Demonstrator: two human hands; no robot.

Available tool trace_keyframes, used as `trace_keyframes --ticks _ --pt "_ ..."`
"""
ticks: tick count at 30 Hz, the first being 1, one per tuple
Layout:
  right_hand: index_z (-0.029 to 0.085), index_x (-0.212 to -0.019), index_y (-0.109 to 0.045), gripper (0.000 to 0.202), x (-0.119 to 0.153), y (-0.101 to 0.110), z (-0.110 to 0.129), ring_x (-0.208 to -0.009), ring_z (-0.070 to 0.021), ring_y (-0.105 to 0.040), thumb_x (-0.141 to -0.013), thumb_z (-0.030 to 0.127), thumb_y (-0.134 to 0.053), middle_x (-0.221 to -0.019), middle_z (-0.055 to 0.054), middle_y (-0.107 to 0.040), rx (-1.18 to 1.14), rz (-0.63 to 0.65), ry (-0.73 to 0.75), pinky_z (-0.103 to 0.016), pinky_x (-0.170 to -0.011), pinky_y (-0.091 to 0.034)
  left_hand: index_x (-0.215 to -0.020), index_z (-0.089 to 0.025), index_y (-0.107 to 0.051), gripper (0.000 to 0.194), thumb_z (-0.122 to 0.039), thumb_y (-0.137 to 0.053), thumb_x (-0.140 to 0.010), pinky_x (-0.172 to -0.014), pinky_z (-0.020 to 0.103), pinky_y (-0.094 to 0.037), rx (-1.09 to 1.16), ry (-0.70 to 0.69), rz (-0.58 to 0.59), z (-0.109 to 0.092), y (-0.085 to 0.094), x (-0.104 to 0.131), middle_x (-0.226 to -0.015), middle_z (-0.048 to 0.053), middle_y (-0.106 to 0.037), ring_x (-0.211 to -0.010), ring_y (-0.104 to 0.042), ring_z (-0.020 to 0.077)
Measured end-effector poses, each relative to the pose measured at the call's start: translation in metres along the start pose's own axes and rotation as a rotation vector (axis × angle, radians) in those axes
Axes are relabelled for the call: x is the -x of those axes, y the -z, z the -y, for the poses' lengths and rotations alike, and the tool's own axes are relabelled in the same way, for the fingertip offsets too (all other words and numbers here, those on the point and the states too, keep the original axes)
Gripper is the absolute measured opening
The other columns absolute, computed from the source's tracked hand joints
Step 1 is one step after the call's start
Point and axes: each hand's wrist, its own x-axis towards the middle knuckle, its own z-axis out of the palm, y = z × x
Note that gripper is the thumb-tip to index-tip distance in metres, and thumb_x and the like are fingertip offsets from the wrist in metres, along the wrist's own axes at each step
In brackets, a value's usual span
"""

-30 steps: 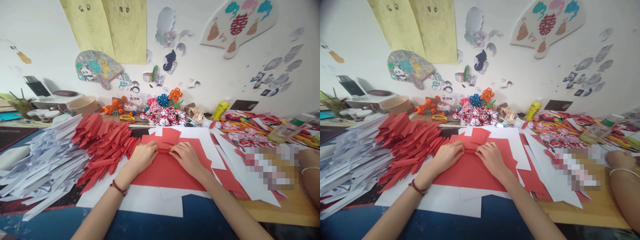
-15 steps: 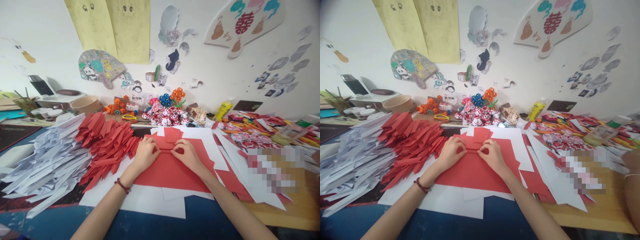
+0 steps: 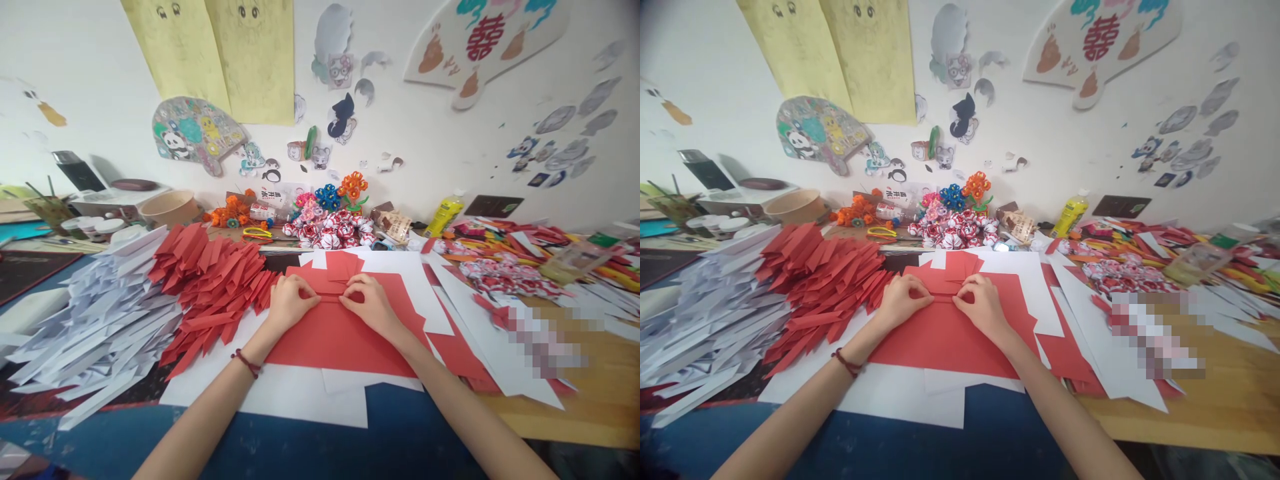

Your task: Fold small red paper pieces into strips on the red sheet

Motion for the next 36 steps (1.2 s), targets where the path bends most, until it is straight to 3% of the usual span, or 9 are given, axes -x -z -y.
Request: trace_keyframes --ticks 8,19,24,27,36 --pt "0.020 -0.072 -0.066 0.011 0.001 -0.002 0.000 -0.098 -0.0217 -0.057 -0.082 0.024 -0.066 -0.099 -0.005 -0.061 0.037 -0.007 0.011 -0.038 -0.088 -0.040 -0.073 -0.021 -0.070 0.020 -0.036 -0.060 -0.082 -0.091 0.050 -0.039 -0.053 0.038 -0.023 -0.011 -0.001 0.006 -0.102 0.006 -0.065 -0.104 -0.051 0.0283" --pt "0.021 -0.072 -0.065 0.009 -0.002 -0.008 -0.006 -0.096 -0.0225 -0.056 -0.080 0.025 -0.069 -0.095 -0.003 -0.059 0.092 -0.019 -0.010 -0.037 -0.085 -0.036 -0.077 -0.021 -0.064 0.006 -0.027 -0.061 -0.078 -0.087 0.045 -0.038 -0.070 0.048 -0.072 -0.014 -0.008 0.007 -0.100 0.005 -0.062 -0.102 -0.050 0.0273" --pt "0.021 -0.076 -0.057 0.013 0.000 -0.008 -0.008 -0.088 -0.0209 -0.056 -0.079 0.025 -0.069 -0.091 -0.002 -0.057 0.086 -0.035 -0.036 -0.034 -0.080 -0.038 -0.099 -0.028 -0.067 0.025 -0.015 -0.059 -0.079 -0.083 0.040 -0.038 -0.075 -0.142 -0.131 -0.014 -0.006 0.010 -0.111 0.005 -0.060 -0.104 -0.048 0.0249" --pt "0.021 -0.080 -0.055 0.014 0.001 -0.009 -0.012 -0.088 -0.0212 -0.055 -0.079 0.024 -0.068 -0.091 -0.002 -0.056 0.076 -0.041 -0.037 -0.033 -0.078 -0.039 -0.095 -0.035 -0.073 0.034 -0.010 -0.053 -0.083 -0.084 0.040 -0.035 -0.123 -0.286 -0.089 -0.013 -0.006 0.010 -0.116 0.003 -0.058 -0.104 -0.048 0.0233" --pt "0.022 -0.077 -0.055 0.014 -0.001 -0.009 -0.016 -0.088 -0.0213 -0.055 -0.077 0.022 -0.069 -0.090 -0.002 -0.057 0.023 -0.032 -0.047 -0.033 -0.079 -0.040 -0.084 -0.040 -0.077 0.033 -0.015 -0.054 -0.085 -0.081 0.042 -0.032 -0.248 -0.355 -0.056 -0.003 0.004 0.011 -0.114 0.001 -0.062 -0.101 -0.046 0.0239"
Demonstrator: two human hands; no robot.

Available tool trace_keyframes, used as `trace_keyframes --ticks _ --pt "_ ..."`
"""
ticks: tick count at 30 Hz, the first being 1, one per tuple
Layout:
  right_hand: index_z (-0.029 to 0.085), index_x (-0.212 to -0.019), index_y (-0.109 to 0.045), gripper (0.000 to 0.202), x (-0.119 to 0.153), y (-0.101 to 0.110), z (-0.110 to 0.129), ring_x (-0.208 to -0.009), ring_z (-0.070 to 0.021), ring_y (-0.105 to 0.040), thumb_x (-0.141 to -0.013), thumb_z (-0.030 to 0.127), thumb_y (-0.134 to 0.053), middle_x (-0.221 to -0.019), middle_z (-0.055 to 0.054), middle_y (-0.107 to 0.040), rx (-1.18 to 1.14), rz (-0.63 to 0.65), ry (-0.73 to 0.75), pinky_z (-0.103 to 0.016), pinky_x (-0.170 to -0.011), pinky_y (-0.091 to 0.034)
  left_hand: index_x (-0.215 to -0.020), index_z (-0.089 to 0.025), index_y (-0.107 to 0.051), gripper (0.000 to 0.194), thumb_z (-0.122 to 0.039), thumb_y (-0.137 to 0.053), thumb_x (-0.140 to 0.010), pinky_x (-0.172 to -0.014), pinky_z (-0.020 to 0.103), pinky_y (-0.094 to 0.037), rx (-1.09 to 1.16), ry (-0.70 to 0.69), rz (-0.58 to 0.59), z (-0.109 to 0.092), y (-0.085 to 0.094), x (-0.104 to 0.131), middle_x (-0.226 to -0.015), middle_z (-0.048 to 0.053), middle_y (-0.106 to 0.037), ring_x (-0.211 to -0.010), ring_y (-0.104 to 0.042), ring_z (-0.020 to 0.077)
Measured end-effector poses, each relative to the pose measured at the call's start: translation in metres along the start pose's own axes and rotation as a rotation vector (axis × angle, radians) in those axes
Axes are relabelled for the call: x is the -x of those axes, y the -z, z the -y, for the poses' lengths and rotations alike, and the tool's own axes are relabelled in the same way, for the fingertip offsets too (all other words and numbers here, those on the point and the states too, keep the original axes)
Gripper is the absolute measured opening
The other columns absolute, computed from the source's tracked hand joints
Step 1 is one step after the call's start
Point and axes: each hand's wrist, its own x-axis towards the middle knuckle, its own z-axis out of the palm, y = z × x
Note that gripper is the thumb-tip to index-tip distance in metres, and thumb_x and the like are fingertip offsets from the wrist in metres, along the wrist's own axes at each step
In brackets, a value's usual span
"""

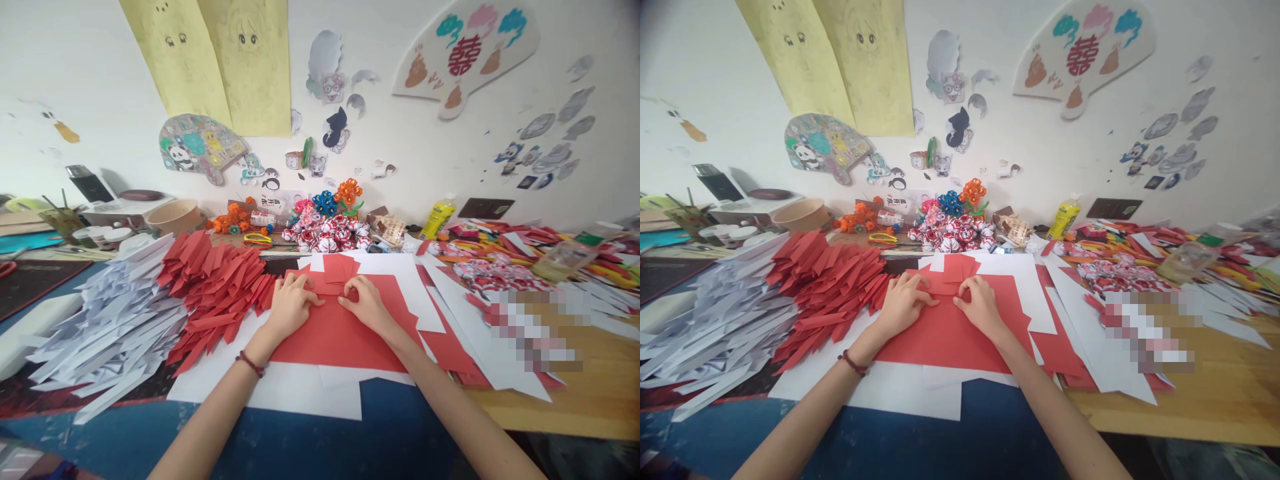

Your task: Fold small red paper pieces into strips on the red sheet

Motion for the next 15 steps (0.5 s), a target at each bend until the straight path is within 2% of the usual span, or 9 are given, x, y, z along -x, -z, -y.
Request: trace_keyframes --ticks 7,11,13,15 --pt "0.022 -0.077 -0.057 0.012 0.000 0.001 0.000 -0.093 -0.0217 -0.055 -0.077 0.021 -0.069 -0.092 -0.002 -0.058 -0.018 0.003 -0.005 -0.034 -0.082 -0.040 -0.077 -0.032 -0.077 0.028 -0.019 -0.054 -0.086 -0.080 0.043 -0.030 -0.091 0.028 -0.051 0.006 0.009 0.008 -0.108 0.002 -0.067 -0.098 -0.046 0.0245" --pt "0.022 -0.077 -0.060 0.011 -0.001 0.002 0.003 -0.094 -0.0219 -0.056 -0.076 0.020 -0.070 -0.092 -0.002 -0.058 -0.003 0.020 -0.010 -0.035 -0.083 -0.040 -0.072 -0.029 -0.076 0.028 -0.016 -0.054 -0.084 -0.080 0.043 -0.030 -0.114 -0.038 -0.056 0.003 0.013 0.008 -0.107 0.002 -0.068 -0.098 -0.046 0.0247" --pt "0.022 -0.078 -0.061 0.011 -0.003 0.002 0.003 -0.095 -0.0222 -0.056 -0.076 0.020 -0.071 -0.093 -0.003 -0.059 0.007 0.030 -0.016 -0.035 -0.083 -0.040 -0.074 -0.028 -0.075 0.028 -0.013 -0.053 -0.082 -0.080 0.043 -0.031 -0.129 -0.050 -0.095 -0.001 0.013 0.006 -0.106 0.003 -0.067 -0.098 -0.047 0.0248" --pt "0.022 -0.079 -0.062 0.010 -0.003 0.002 0.003 -0.096 -0.0227 -0.056 -0.077 0.021 -0.072 -0.094 -0.003 -0.059 0.017 0.033 -0.015 -0.035 -0.083 -0.040 -0.083 -0.027 -0.075 0.029 -0.012 -0.052 -0.082 -0.080 0.043 -0.032 -0.135 -0.044 -0.143 -0.005 0.012 0.004 -0.109 0.004 -0.066 -0.099 -0.047 0.0249"
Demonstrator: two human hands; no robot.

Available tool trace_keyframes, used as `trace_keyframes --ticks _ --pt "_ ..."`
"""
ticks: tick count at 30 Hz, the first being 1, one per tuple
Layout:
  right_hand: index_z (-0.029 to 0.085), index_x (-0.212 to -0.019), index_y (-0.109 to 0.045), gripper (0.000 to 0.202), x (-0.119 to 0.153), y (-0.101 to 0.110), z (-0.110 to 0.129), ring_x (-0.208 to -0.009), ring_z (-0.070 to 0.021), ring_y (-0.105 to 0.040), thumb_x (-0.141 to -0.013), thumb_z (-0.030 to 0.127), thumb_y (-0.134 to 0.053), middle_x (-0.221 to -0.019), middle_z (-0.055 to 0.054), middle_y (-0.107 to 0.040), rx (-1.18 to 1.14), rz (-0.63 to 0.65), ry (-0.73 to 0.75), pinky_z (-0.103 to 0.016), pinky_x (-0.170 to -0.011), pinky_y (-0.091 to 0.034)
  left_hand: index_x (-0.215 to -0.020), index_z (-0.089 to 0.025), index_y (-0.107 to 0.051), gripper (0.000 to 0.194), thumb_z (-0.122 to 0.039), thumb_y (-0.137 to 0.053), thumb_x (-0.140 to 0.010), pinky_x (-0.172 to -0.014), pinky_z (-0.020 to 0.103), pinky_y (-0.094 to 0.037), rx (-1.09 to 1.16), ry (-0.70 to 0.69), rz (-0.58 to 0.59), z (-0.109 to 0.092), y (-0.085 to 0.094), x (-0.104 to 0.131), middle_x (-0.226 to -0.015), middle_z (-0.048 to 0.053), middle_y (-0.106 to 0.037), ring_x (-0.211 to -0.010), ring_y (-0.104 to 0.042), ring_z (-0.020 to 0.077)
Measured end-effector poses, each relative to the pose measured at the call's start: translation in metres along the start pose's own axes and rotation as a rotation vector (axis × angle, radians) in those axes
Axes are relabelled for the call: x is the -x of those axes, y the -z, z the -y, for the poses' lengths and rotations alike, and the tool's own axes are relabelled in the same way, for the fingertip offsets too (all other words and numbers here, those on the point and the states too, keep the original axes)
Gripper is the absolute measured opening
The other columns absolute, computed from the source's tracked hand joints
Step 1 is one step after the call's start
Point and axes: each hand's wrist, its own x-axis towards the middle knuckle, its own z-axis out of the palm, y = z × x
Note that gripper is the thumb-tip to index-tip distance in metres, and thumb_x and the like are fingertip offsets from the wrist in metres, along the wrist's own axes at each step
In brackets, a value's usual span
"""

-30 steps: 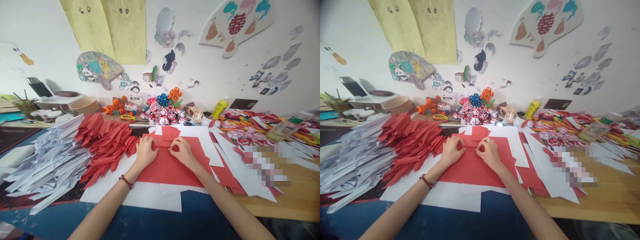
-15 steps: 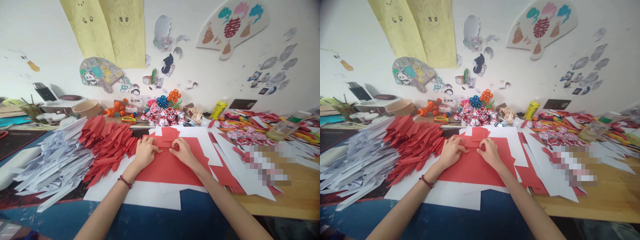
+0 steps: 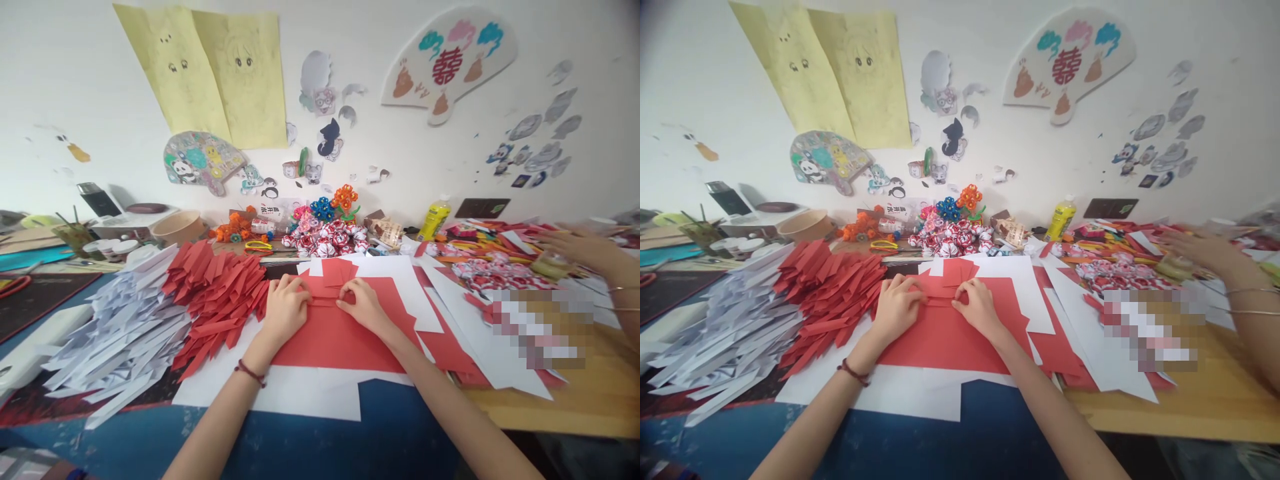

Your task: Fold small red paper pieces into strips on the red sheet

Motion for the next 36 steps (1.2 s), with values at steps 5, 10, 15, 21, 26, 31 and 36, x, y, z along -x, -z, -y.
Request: trace_keyframes --ticks 5,10,15,21,26,31,36 --pt "0.022 -0.083 -0.062 0.010 0.003 0.001 0.000 -0.095 -0.0226 -0.055 -0.080 0.024 -0.071 -0.096 -0.003 -0.059 0.025 -0.011 0.042 -0.037 -0.084 -0.039 -0.097 -0.027 -0.074 0.033 -0.011 -0.051 -0.080 -0.084 0.044 -0.033 -0.015 -0.120 0.039 -0.006 -0.007 -0.003 -0.114 0.005 -0.064 -0.107 -0.048 0.0260" --pt "0.022 -0.090 -0.061 0.009 0.007 0.004 0.009 -0.095 -0.0219 -0.054 -0.083 0.024 -0.068 -0.097 -0.003 -0.059 0.007 -0.061 0.151 -0.036 -0.086 -0.041 -0.090 -0.023 -0.073 0.021 -0.020 -0.054 -0.083 -0.087 0.045 -0.032 0.000 -0.133 0.063 -0.008 -0.007 -0.004 -0.108 0.007 -0.066 -0.104 -0.050 0.0266" --pt "0.022 -0.091 -0.064 0.007 0.003 0.001 0.013 -0.095 -0.0218 -0.054 -0.092 0.022 -0.057 -0.096 -0.005 -0.059 0.049 -0.066 0.199 -0.036 -0.085 -0.043 -0.081 -0.019 -0.068 0.027 -0.035 -0.050 -0.092 -0.087 0.043 -0.033 0.026 -0.090 0.054 -0.012 -0.010 -0.009 -0.096 0.008 -0.067 -0.098 -0.052 0.0250" --pt "0.022 -0.086 -0.063 0.003 0.001 0.000 0.012 -0.092 -0.0209 -0.053 -0.087 0.019 -0.063 -0.094 -0.003 -0.058 0.072 -0.033 0.211 -0.035 -0.082 -0.043 -0.089 -0.020 -0.064 0.020 -0.035 -0.051 -0.093 -0.085 0.039 -0.034 0.053 -0.018 0.075 -0.010 -0.017 -0.012 -0.097 0.007 -0.067 -0.100 -0.052 0.0240" --pt "0.021 -0.087 -0.063 0.002 0.003 0.003 0.014 -0.093 -0.0205 -0.054 -0.087 0.019 -0.064 -0.095 -0.004 -0.060 0.066 -0.024 0.209 -0.034 -0.082 -0.043 -0.093 -0.020 -0.060 0.014 -0.034 -0.058 -0.090 -0.084 0.037 -0.033 0.101 0.021 0.102 -0.010 -0.017 -0.011 -0.102 0.006 -0.066 -0.103 -0.052 0.0242" --pt "0.022 -0.093 -0.066 0.006 0.004 0.004 0.015 -0.093 -0.0215 -0.054 -0.090 0.021 -0.061 -0.094 -0.004 -0.064 0.161 -0.002 0.320 -0.036 -0.083 -0.041 -0.093 -0.020 -0.059 0.010 -0.029 -0.059 -0.089 -0.082 0.035 -0.032 0.136 0.016 0.129 -0.009 -0.020 -0.013 -0.096 0.005 -0.067 -0.095 -0.055 0.0222" --pt "0.019 -0.091 -0.066 0.017 0.010 0.011 0.021 -0.088 -0.0228 -0.054 -0.093 0.011 -0.051 -0.089 -0.006 -0.066 0.376 0.027 0.456 -0.037 -0.079 -0.040 -0.091 -0.021 -0.064 0.007 -0.024 -0.058 -0.089 -0.084 0.036 -0.031 0.099 -0.097 0.117 0.000 -0.018 -0.012 -0.091 0.004 -0.068 -0.094 -0.056 0.0220"
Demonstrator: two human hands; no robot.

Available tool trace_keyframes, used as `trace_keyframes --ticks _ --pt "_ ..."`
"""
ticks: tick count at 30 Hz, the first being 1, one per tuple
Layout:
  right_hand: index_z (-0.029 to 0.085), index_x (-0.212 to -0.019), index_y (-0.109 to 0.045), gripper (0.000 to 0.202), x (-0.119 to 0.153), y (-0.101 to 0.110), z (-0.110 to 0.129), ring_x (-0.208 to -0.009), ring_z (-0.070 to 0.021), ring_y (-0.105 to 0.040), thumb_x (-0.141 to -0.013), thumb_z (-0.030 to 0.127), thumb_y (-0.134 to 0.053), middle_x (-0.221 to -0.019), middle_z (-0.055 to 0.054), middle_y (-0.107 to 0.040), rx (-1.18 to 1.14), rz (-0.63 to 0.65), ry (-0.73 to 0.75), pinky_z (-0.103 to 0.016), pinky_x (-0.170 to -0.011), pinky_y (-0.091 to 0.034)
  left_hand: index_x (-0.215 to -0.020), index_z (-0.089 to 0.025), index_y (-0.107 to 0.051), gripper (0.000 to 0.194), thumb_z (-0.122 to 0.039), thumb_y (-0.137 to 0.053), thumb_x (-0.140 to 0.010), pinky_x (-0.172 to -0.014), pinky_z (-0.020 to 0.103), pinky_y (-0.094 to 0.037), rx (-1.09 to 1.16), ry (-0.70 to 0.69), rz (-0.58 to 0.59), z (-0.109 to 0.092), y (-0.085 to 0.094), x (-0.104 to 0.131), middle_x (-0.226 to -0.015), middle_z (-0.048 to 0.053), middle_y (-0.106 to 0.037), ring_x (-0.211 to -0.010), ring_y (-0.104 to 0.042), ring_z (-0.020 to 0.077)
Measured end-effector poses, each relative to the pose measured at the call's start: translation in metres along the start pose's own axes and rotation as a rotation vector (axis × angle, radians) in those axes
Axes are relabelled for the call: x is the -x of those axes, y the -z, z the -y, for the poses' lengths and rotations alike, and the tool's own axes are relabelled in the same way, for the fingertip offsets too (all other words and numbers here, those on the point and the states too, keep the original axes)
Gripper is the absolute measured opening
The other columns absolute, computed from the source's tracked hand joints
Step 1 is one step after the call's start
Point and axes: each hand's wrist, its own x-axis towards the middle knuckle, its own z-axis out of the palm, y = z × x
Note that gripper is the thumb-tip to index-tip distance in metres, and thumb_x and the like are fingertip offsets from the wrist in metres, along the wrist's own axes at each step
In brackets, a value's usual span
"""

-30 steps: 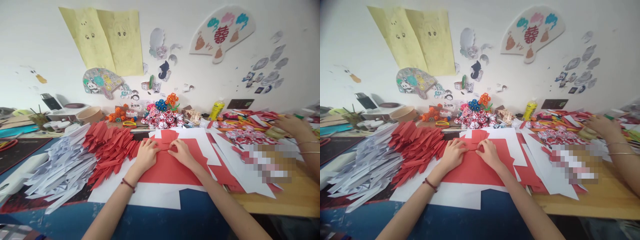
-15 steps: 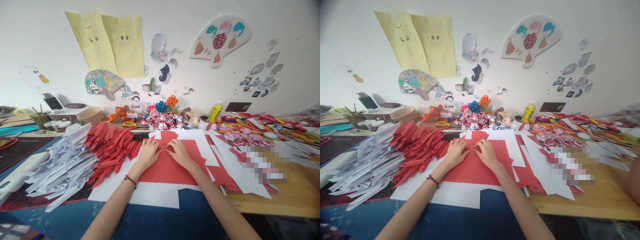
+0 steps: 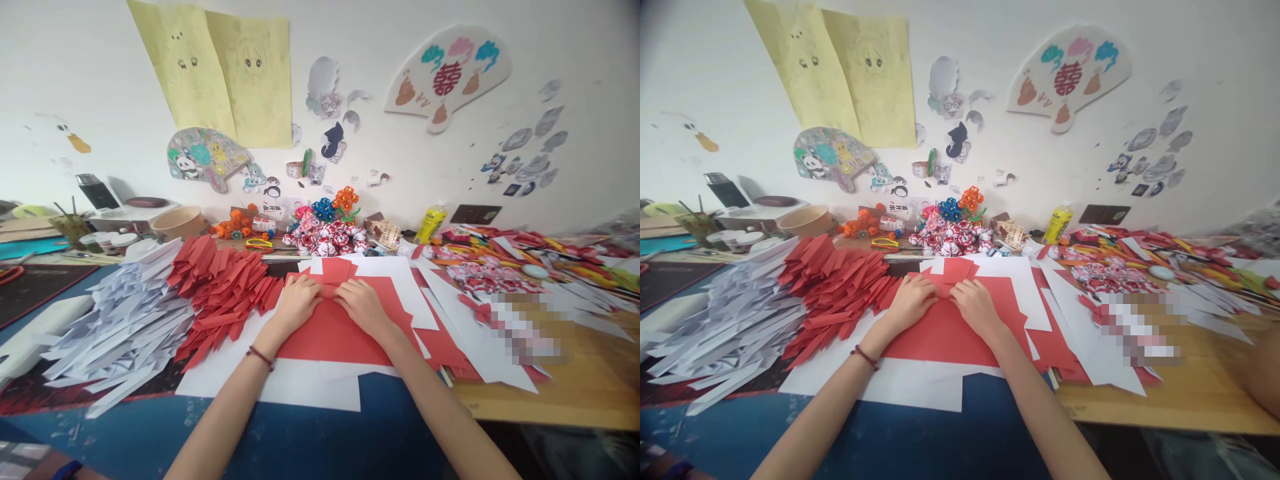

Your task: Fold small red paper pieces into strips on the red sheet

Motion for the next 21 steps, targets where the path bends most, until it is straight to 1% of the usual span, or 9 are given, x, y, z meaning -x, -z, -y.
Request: trace_keyframes --ticks 3,6,9,12,15,19,21 --pt "0.019 -0.091 -0.067 0.029 0.005 0.005 0.003 -0.084 -0.0229 -0.054 -0.090 0.001 -0.044 -0.086 -0.008 -0.065 0.070 0.048 0.055 -0.036 -0.075 -0.039 -0.088 -0.020 -0.066 0.012 -0.022 -0.054 -0.091 -0.082 0.036 -0.031 -0.090 -0.066 -0.004 0.003 0.003 0.002 -0.087 0.006 -0.067 -0.092 -0.056 0.0229" --pt "0.019 -0.092 -0.069 0.033 0.009 0.007 0.004 -0.084 -0.0229 -0.055 -0.089 0.000 -0.043 -0.084 -0.008 -0.064 0.061 0.065 0.061 -0.035 -0.076 -0.041 -0.087 -0.018 -0.066 0.019 -0.018 -0.047 -0.093 -0.079 0.036 -0.033 -0.189 -0.146 0.017 0.004 0.006 0.005 -0.085 0.008 -0.065 -0.088 -0.056 0.0223" --pt "0.019 -0.100 -0.070 0.038 0.012 0.007 0.004 -0.085 -0.0228 -0.056 -0.086 -0.002 -0.041 -0.086 -0.009 -0.065 0.059 0.085 0.083 -0.035 -0.077 -0.043 -0.091 -0.017 -0.065 0.019 -0.014 -0.046 -0.092 -0.074 0.034 -0.034 -0.229 -0.194 0.066 0.003 0.008 0.009 -0.086 0.008 -0.064 -0.080 -0.058 0.0201" --pt "0.017 -0.108 -0.069 0.043 0.015 0.009 0.004 -0.087 -0.0235 -0.057 -0.084 -0.004 -0.040 -0.089 -0.010 -0.067 0.044 0.086 0.090 -0.037 -0.078 -0.045 -0.096 -0.018 -0.065 0.021 -0.011 -0.047 -0.089 -0.069 0.033 -0.035 -0.223 -0.229 0.121 0.001 0.012 0.014 -0.085 0.007 -0.064 -0.074 -0.058 0.0188" --pt "0.019 -0.110 -0.069 0.040 0.017 0.011 0.004 -0.088 -0.0236 -0.059 -0.087 0.002 -0.042 -0.090 -0.009 -0.068 -0.015 0.077 0.080 -0.037 -0.080 -0.046 -0.094 -0.019 -0.067 0.020 -0.013 -0.049 -0.087 -0.068 0.033 -0.035 -0.192 -0.218 0.144 -0.002 0.015 0.018 -0.082 0.007 -0.064 -0.072 -0.059 0.0185" --pt "0.022 -0.105 -0.070 0.027 0.015 0.011 0.004 -0.088 -0.0233 -0.059 -0.095 0.017 -0.045 -0.091 -0.008 -0.068 -0.046 0.055 0.043 -0.038 -0.082 -0.046 -0.091 -0.019 -0.066 0.022 -0.027 -0.045 -0.094 -0.068 0.032 -0.037 -0.183 -0.135 0.106 -0.002 0.013 0.018 -0.085 0.008 -0.065 -0.072 -0.060 0.0171" --pt "0.021 -0.101 -0.069 0.022 0.013 0.009 0.003 -0.089 -0.0235 -0.059 -0.096 0.023 -0.047 -0.093 -0.008 -0.067 -0.032 0.050 0.024 -0.037 -0.081 -0.046 -0.090 -0.018 -0.064 0.022 -0.026 -0.045 -0.095 -0.068 0.032 -0.037 -0.225 -0.142 0.114 -0.001 0.010 0.017 -0.087 0.008 -0.065 -0.071 -0.060 0.0162"
